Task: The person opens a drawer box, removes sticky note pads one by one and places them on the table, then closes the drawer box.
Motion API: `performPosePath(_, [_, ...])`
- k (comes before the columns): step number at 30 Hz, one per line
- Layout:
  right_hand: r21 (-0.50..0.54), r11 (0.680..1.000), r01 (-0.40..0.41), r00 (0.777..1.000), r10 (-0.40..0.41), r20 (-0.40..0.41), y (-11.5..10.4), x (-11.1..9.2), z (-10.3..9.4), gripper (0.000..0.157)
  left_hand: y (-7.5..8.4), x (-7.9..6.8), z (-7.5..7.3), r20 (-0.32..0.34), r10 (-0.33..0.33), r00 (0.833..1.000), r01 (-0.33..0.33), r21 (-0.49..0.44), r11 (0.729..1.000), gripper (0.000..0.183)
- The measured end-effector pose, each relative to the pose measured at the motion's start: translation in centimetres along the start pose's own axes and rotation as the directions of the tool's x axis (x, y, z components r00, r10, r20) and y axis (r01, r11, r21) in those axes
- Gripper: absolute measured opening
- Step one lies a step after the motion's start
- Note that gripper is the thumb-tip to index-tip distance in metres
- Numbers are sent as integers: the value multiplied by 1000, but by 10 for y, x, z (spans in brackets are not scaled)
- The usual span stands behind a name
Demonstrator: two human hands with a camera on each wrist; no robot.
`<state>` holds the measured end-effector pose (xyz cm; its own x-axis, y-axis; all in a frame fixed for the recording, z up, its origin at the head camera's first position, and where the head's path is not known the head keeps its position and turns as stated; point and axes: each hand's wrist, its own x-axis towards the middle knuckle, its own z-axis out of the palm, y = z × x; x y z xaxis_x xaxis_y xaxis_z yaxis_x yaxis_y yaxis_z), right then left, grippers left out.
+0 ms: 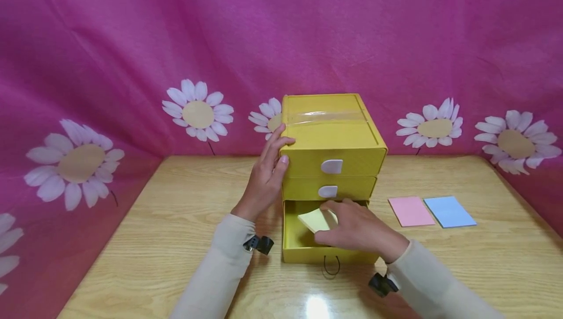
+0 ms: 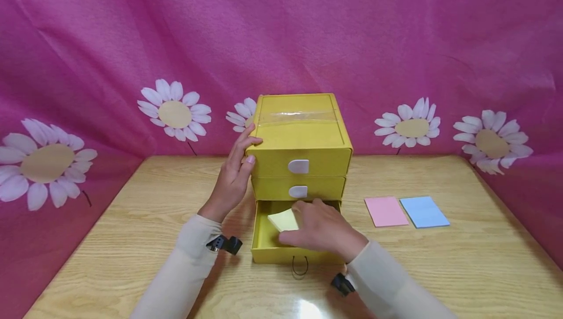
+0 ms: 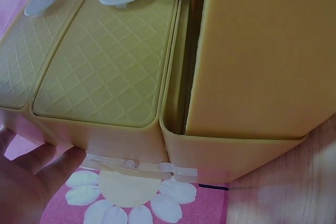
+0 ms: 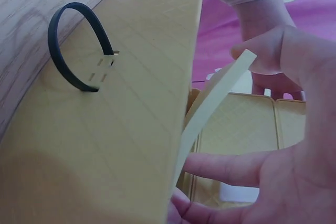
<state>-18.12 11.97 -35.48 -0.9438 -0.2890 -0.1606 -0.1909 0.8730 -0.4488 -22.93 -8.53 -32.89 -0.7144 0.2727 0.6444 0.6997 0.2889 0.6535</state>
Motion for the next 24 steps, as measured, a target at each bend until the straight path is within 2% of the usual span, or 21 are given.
performPosePath(6, [-27,1000,13,1000,-13,-6,3,-9,-3,80,0,0,0,-4,2,1000,-2,0,1000,34])
performPosePath(11, [-13,1000,-9,1000,9,-8,4,-16,-5,86,-2,0,1,-9,3,1000,-3,2,1000,34])
performPosePath(19, [-7,1000,11,998,-12,-55,9,-29,-10,89,-1,0,1,1,-15,1000,15,13,1000,34])
performPosePath(24, [-15,1000,15,997,-17,-80,14,-35,-13,89,-26,1,7,-3,-12,1000,12,20,1000,36])
